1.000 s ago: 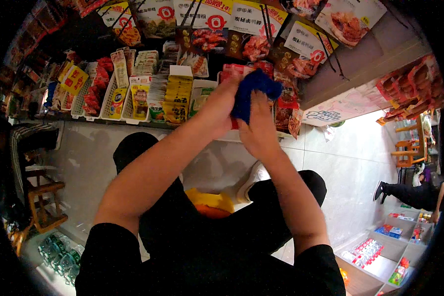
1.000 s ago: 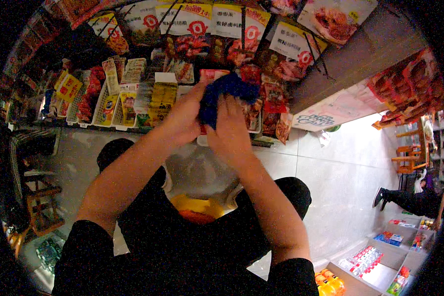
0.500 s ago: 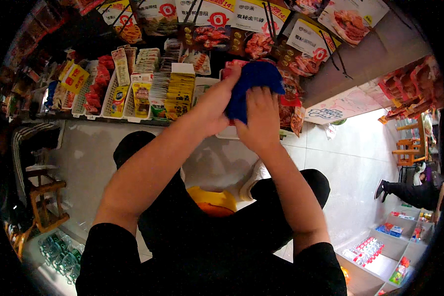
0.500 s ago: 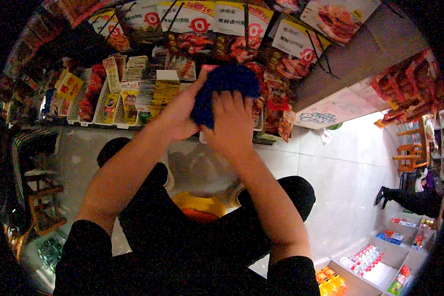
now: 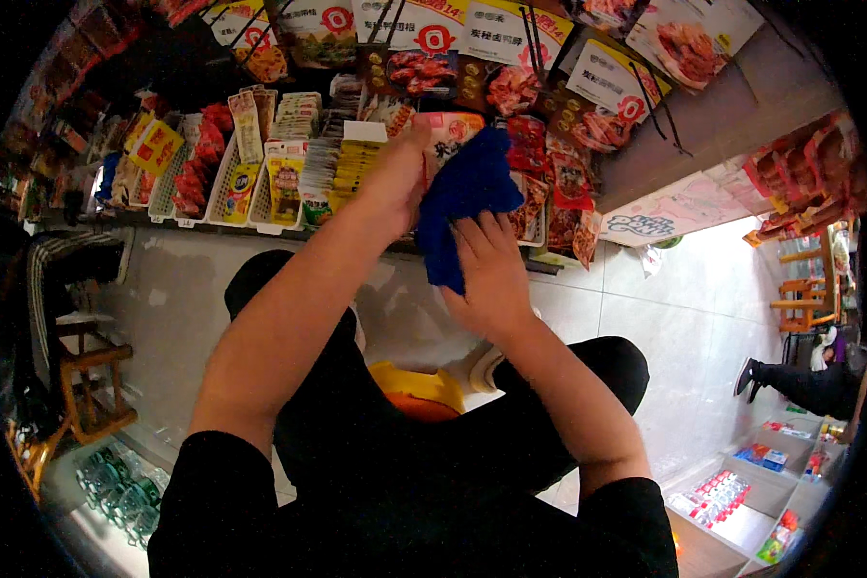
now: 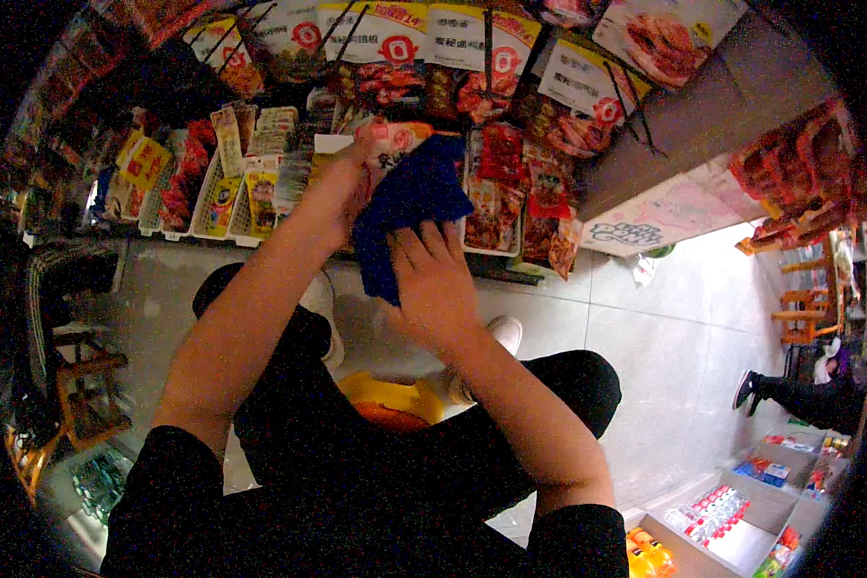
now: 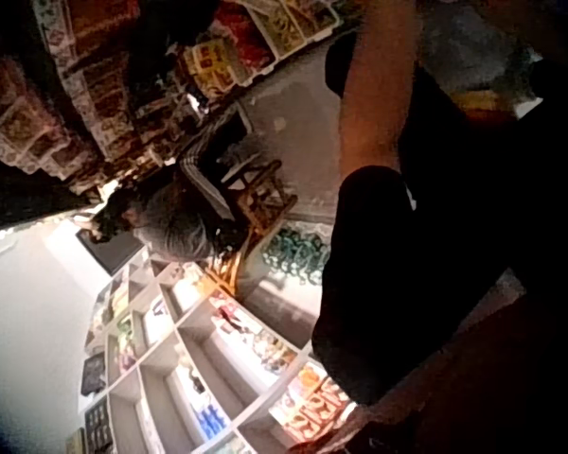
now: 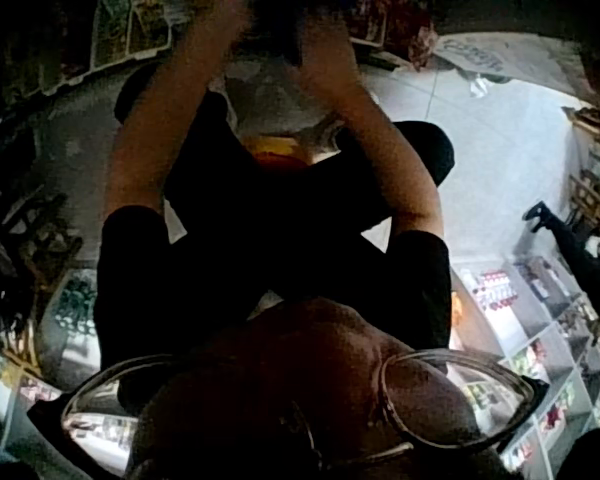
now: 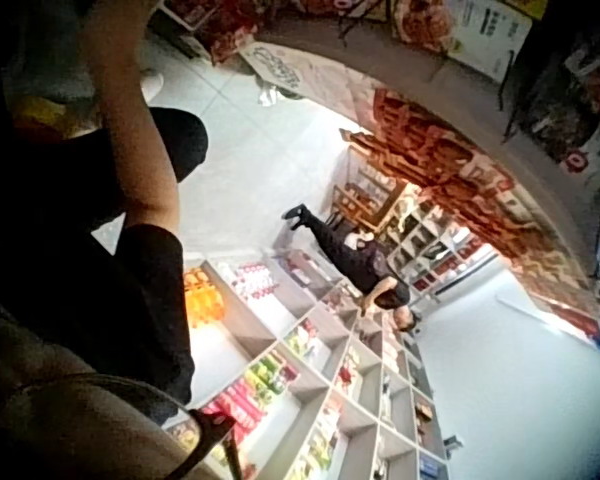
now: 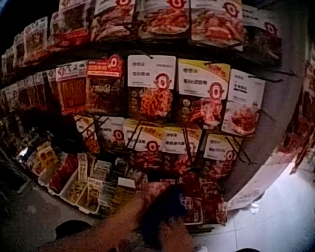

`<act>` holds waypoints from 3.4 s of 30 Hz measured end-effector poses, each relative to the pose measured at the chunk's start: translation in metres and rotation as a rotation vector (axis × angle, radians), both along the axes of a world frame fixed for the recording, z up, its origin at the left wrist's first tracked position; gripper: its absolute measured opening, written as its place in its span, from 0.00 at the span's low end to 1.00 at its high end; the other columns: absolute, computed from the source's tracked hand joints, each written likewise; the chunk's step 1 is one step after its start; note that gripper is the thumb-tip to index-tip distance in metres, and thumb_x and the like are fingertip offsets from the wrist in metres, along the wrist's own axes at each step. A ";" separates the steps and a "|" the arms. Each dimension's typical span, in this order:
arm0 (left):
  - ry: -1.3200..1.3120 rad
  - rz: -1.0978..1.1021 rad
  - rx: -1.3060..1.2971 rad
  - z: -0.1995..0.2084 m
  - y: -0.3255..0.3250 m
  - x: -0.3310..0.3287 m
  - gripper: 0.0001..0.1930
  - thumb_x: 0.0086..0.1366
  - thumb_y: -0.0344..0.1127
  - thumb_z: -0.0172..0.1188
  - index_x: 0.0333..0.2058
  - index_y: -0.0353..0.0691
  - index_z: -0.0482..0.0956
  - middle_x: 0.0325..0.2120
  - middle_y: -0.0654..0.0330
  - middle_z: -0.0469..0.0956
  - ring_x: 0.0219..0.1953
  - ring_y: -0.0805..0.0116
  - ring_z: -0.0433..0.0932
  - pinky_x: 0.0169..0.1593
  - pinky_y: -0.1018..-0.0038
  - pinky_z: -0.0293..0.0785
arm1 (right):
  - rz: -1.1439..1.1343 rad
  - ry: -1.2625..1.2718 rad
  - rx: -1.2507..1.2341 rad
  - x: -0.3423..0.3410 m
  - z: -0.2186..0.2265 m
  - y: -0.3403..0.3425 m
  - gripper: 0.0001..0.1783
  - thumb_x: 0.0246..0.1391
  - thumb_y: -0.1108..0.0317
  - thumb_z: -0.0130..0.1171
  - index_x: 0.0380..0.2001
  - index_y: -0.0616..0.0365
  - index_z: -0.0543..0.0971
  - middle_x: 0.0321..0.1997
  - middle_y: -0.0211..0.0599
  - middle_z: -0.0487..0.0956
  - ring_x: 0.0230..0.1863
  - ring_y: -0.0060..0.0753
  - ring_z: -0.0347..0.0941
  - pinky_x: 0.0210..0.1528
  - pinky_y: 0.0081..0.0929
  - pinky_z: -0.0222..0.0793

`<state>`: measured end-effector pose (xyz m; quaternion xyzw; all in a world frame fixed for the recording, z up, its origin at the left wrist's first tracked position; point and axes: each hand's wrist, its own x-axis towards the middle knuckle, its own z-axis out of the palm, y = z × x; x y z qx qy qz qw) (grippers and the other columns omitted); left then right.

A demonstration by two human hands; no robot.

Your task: The person wipes a small red and white package with a blue cloth, handling it from different sides and then placing it back onto a shelf with other similar items.

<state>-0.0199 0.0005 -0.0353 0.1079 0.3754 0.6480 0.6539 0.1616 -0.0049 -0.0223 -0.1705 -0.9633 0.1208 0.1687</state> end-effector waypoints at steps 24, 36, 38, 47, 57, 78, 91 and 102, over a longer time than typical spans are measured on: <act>-0.043 0.017 0.075 0.024 -0.002 0.038 0.19 0.68 0.47 0.38 0.50 0.41 0.66 0.44 0.58 0.73 0.46 0.66 0.72 0.51 0.67 0.69 | -0.314 0.044 0.129 -0.011 0.004 0.034 0.32 0.31 0.65 0.61 0.44 0.69 0.68 0.47 0.52 0.65 0.51 0.55 0.59 0.59 0.46 0.51; 0.023 -0.007 0.154 0.028 -0.012 0.054 0.16 0.68 0.43 0.42 0.49 0.43 0.65 0.40 0.63 0.72 0.41 0.72 0.72 0.47 0.71 0.70 | -0.614 0.489 -0.476 -0.019 -0.010 0.053 0.25 0.49 0.71 0.47 0.50 0.74 0.62 0.47 0.59 0.70 0.49 0.48 0.68 0.49 0.33 0.63; 0.011 0.010 0.163 0.028 -0.012 0.055 0.15 0.68 0.42 0.43 0.49 0.43 0.65 0.40 0.63 0.72 0.41 0.73 0.72 0.46 0.72 0.70 | -0.619 0.574 -0.804 -0.017 0.000 0.062 0.19 0.48 0.69 0.50 0.43 0.70 0.69 0.40 0.58 0.74 0.41 0.54 0.72 0.45 0.39 0.64; 0.090 0.155 0.107 0.032 -0.004 0.039 0.14 0.67 0.43 0.45 0.47 0.45 0.66 0.36 0.66 0.73 0.37 0.73 0.74 0.42 0.71 0.73 | -0.562 0.683 -0.371 -0.037 -0.026 0.043 0.22 0.46 0.75 0.44 0.48 0.72 0.65 0.40 0.47 0.75 0.39 0.39 0.72 0.46 0.30 0.66; 0.065 0.013 0.153 0.040 -0.012 0.038 0.15 0.67 0.43 0.45 0.48 0.43 0.65 0.39 0.63 0.73 0.39 0.69 0.75 0.42 0.65 0.75 | -0.616 0.717 -1.176 -0.013 0.009 0.069 0.17 0.46 0.76 0.42 0.40 0.64 0.73 0.30 0.38 0.77 0.30 0.30 0.74 0.35 0.27 0.71; 0.095 0.306 0.274 0.044 -0.006 0.022 0.16 0.67 0.43 0.43 0.49 0.43 0.65 0.47 0.58 0.70 0.47 0.64 0.72 0.49 0.61 0.70 | -0.540 0.705 -0.461 -0.009 0.030 0.057 0.29 0.36 0.79 0.50 0.48 0.72 0.65 0.42 0.56 0.74 0.46 0.51 0.71 0.51 0.34 0.62; -0.113 0.222 0.133 0.037 -0.002 0.021 0.17 0.68 0.44 0.38 0.49 0.40 0.64 0.43 0.55 0.73 0.46 0.63 0.73 0.51 0.65 0.69 | -0.120 0.220 0.079 -0.017 0.000 0.031 0.31 0.27 0.69 0.60 0.43 0.61 0.71 0.43 0.47 0.71 0.47 0.51 0.64 0.53 0.45 0.57; -0.024 0.277 0.177 0.045 -0.010 0.004 0.17 0.69 0.41 0.35 0.53 0.43 0.60 0.48 0.55 0.69 0.49 0.58 0.71 0.54 0.57 0.66 | -0.565 1.146 -1.640 0.008 0.004 0.055 0.23 0.56 0.53 0.46 0.49 0.57 0.69 0.43 0.34 0.75 0.42 0.34 0.72 0.46 0.29 0.70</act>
